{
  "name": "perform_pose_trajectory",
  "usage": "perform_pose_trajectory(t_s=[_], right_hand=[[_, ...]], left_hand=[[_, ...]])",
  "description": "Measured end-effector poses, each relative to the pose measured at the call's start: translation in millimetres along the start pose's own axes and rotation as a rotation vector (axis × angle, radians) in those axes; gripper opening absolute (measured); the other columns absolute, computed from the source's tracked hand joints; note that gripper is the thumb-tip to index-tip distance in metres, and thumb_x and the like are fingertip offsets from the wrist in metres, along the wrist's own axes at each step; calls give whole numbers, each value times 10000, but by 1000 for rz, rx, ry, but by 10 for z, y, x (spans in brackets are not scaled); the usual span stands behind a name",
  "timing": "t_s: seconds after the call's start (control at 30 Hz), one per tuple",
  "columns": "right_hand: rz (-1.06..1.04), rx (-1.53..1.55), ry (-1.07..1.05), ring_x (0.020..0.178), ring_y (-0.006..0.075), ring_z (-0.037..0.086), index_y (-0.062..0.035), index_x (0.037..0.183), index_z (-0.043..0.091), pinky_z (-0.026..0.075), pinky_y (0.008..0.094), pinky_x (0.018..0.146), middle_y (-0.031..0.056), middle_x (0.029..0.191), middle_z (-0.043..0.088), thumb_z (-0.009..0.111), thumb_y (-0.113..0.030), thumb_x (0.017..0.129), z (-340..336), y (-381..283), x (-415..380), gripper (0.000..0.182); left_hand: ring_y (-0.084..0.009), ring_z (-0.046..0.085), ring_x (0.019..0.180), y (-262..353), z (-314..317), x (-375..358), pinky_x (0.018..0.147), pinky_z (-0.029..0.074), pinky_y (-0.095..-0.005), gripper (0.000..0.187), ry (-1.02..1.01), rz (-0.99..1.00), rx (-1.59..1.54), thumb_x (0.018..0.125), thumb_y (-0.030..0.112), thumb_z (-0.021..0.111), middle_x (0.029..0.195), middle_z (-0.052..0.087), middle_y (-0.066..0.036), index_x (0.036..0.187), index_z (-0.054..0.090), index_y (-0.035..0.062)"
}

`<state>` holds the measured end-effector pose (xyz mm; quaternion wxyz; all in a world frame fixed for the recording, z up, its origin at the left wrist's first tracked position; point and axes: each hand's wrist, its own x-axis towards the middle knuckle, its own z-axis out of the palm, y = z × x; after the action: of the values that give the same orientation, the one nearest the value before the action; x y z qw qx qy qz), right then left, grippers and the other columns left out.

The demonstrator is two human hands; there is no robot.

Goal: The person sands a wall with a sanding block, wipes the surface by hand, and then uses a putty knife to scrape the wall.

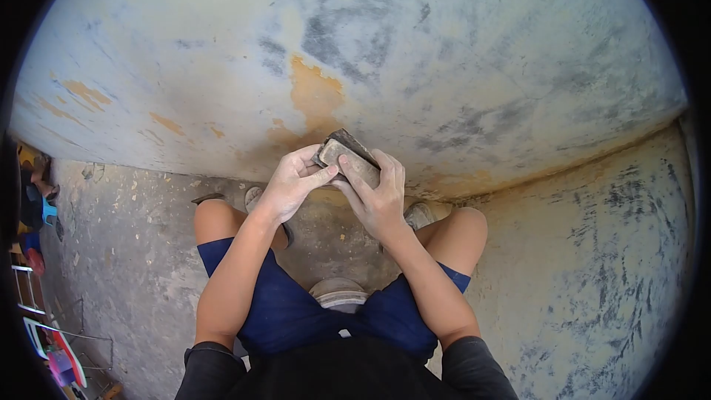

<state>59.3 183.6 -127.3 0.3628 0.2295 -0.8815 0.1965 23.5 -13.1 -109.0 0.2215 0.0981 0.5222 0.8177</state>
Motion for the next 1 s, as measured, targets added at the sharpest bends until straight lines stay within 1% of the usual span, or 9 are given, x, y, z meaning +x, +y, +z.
perform_pose_trajectory(t_s=[0.17, 0.27, 0.4, 0.5, 0.53, 0.63, 0.67, 0.73, 1.0], right_hand=[[-185, -86, 64, 1149, 356, 594, -193, 1336, 735, 511, 456, 936, 200, 1362, 564, 843, -204, 825, -97, 120, 235, 522], [-384, -168, -35, 1141, 313, 614, -204, 1333, 740, 519, 439, 932, 170, 1390, 570, 729, -131, 856, -202, 269, 404, 483], [-559, -298, -65, 1102, 265, 633, -217, 1332, 740, 537, 425, 904, 135, 1418, 570, 708, -123, 882, -396, 317, 707, 460], [-634, -296, -58, 1087, 261, 638, -203, 1336, 736, 546, 412, 896, 146, 1440, 564, 718, -126, 878, -399, 422, 849, 465], [-636, -274, -92, 1124, 287, 625, -184, 1325, 737, 532, 414, 900, 170, 1435, 578, 824, -172, 837, -405, 452, 865, 495], [-625, -248, -101, 1136, 288, 628, -168, 1307, 741, 531, 411, 902, 169, 1445, 573, 863, -206, 822, -397, 452, 907, 502], [-627, -253, -103, 1136, 288, 628, -168, 1307, 741, 531, 411, 902, 169, 1445, 573, 863, -206, 822, -397, 434, 905, 502], [-627, -306, -63, 1102, 254, 652, -180, 1332, 734, 544, 402, 903, 146, 1471, 567, 761, -125, 868, -395, 395, 904, 469], [-684, -444, 68, 1125, 241, 643, -199, 1309, 754, 516, 389, 909, 119, 1461, 580, 737, -137, 876, -340, 414, 1106, 438]], left_hand=[[-130, 649, 1141, 41, 104, -20, 1011, 524, -307, 341, 40, 99, -62, 1013, 65, 694, 1238, 695, -78, 1336, 627, -20], [-143, 657, 1148, 38, 157, 20, 1024, 523, -304, 342, 90, 192, -131, 1007, 34, 682, 1247, 696, -95, 1336, 612, -35], [-141, 644, 1158, 111, 199, 65, 1035, 509, -305, 333, 130, 276, -232, 1005, 19, 676, 1243, 694, -92, 1328, 606, -22], [-146, 649, 1152, 121, 205, 113, 1037, 508, -305, 339, 162, 330, -239, 996, 4, 682, 1243, 695, -104, 1325, 609, -25], [-146, 649, 1152, 124, 223, 124, 1037, 508, -305, 339, 162, 333, -245, 996, 4, 682, 1243, 695, -104, 1325, 609, -25], [-172, 686, 1103, 120, 291, 163, 982, 562, -319, 339, 237, 400, -249, 981, -22, 688, 1206, 711, -141, 1305, 599, -65], [-171, 693, 1085, 114, 312, 171, 972, 568, -318, 327, 261, 432, -258, 981, -20, 691, 1193, 715, -139, 1293, 607, -69], [-171, 700, 1067, 127, 335, 189, 961, 574, -317, 315, 279, 466, -269, 981, -17, 694, 1180, 718, -136, 1281, 615, -72], [-167, 711, 1048, 224, 389, 301, 951, 580, -303, 315, 353, 554, -326, 946, -3, 759, 1135, 719, -142, 1230, 643, -74]])
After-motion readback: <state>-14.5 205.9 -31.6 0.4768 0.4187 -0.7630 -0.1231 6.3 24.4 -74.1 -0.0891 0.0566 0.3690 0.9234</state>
